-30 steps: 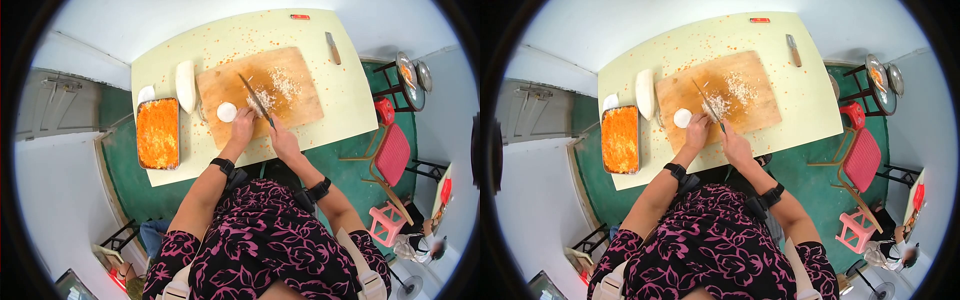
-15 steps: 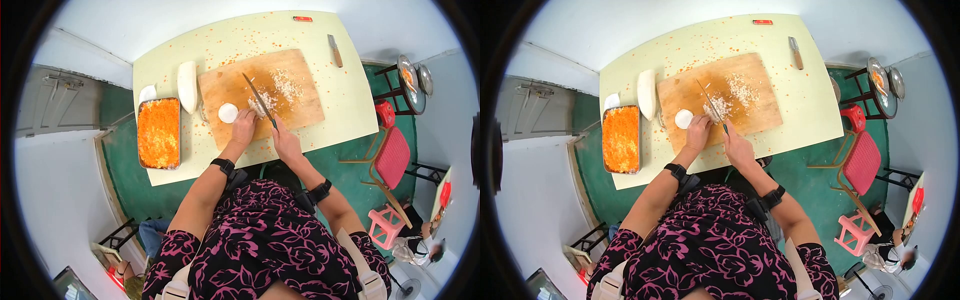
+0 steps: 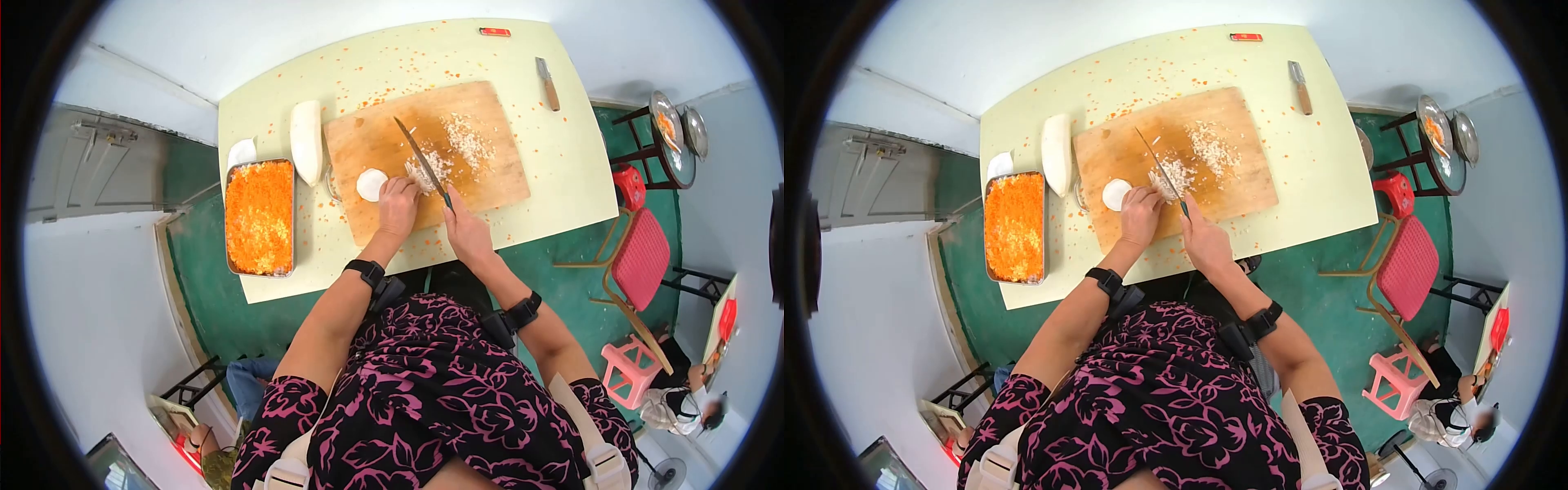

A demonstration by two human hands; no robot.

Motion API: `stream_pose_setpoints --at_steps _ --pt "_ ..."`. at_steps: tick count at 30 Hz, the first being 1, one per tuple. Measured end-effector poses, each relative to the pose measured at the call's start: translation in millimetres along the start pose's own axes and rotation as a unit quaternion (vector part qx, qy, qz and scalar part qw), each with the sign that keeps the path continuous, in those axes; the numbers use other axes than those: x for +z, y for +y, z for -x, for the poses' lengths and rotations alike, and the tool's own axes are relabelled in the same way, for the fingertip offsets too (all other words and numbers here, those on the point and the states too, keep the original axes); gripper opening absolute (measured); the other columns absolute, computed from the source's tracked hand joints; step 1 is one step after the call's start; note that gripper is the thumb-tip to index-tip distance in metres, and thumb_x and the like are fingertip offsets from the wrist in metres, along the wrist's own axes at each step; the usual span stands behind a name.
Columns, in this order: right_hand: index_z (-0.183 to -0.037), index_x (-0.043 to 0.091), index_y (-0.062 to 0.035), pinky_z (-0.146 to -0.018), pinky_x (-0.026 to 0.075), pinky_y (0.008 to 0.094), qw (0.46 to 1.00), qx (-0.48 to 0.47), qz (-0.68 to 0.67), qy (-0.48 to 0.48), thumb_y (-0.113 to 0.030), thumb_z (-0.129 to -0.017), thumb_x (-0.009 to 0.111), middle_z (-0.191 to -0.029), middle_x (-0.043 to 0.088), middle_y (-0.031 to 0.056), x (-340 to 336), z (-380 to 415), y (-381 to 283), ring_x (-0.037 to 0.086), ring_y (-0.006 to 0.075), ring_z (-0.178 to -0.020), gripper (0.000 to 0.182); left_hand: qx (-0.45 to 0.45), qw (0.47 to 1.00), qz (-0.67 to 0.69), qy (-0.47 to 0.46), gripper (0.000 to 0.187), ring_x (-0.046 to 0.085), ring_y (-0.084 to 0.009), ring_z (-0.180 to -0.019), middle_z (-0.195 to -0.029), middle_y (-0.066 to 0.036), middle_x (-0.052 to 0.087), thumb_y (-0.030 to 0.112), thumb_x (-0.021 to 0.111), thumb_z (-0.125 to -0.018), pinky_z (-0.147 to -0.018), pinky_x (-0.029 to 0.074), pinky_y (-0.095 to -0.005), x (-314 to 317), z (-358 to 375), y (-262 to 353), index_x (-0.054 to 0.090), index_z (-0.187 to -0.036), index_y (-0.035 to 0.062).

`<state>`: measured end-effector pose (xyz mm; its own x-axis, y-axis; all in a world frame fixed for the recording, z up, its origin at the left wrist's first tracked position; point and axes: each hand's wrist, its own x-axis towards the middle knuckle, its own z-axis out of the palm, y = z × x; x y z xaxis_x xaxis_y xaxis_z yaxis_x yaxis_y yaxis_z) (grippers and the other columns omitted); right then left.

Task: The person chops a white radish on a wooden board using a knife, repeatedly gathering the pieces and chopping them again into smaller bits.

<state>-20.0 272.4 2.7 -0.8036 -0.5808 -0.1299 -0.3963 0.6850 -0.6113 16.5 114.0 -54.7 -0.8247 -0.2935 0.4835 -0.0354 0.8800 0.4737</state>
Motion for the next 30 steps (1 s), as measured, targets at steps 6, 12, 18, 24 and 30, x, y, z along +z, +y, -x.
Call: stream_pose_setpoints --at_steps 6,12,18,24,30 --pt "-0.133 0.035 -0.0093 -0.057 0.045 0.0492 1.000 0.005 -0.007 -0.009 -0.029 -0.092 0.042 -0.068 0.059 0.0228 1 0 0 0.058 0.0404 -0.062 0.046 -0.021 0.999 0.035 -0.011 0.010 0.058 -0.0291 -0.086 -0.088 -0.010 0.062 0.003 0.065 -0.067 -0.076 0.047 -0.0376 3 3 -3 0.063 -0.077 0.0014" --pt "-0.133 0.036 -0.0095 -0.058 0.046 0.0487 0.999 0.011 0.009 -0.030 -0.029 -0.092 0.042 -0.069 0.060 0.0221 -4 -2 -4 0.058 0.0396 -0.061 0.046 -0.032 0.997 0.057 -0.027 0.011 0.058 -0.0303 -0.085 -0.089 -0.012 0.061 0.001 0.065 -0.067 -0.074 0.049 -0.0365 3 2 -4 0.062 -0.078 0.0007" --pt "-0.133 0.036 -0.0104 -0.058 0.046 0.0485 0.998 -0.005 0.029 -0.050 -0.032 -0.092 0.041 -0.070 0.061 0.0220 -7 -5 0 0.059 0.0394 -0.063 0.046 -0.018 0.998 0.062 -0.017 0.011 0.058 -0.0305 -0.084 -0.087 -0.013 0.061 0.001 0.065 -0.067 -0.073 0.049 -0.0368 3 2 -4 0.062 -0.078 0.0005" --pt "-0.132 0.038 -0.0133 -0.058 0.046 0.0482 0.998 -0.028 0.039 -0.042 -0.033 -0.092 0.042 -0.071 0.061 0.0213 -5 -9 3 0.059 0.0389 -0.064 0.045 -0.025 0.998 0.050 -0.029 0.011 0.060 -0.0289 -0.083 -0.086 -0.013 0.063 0.001 0.066 -0.067 -0.072 0.050 -0.0351 0 1 -2 0.065 -0.078 0.0000" --pt "-0.133 0.037 -0.0137 -0.058 0.046 0.0480 0.998 -0.026 0.022 -0.045 -0.033 -0.093 0.040 -0.070 0.061 0.0209 -11 -8 2 0.059 0.0386 -0.064 0.045 -0.020 0.998 0.057 -0.016 0.011 0.058 -0.0298 -0.082 -0.086 -0.013 0.061 0.001 0.065 -0.068 -0.072 0.049 -0.0360 3 3 -5 0.063 -0.078 0.0004"
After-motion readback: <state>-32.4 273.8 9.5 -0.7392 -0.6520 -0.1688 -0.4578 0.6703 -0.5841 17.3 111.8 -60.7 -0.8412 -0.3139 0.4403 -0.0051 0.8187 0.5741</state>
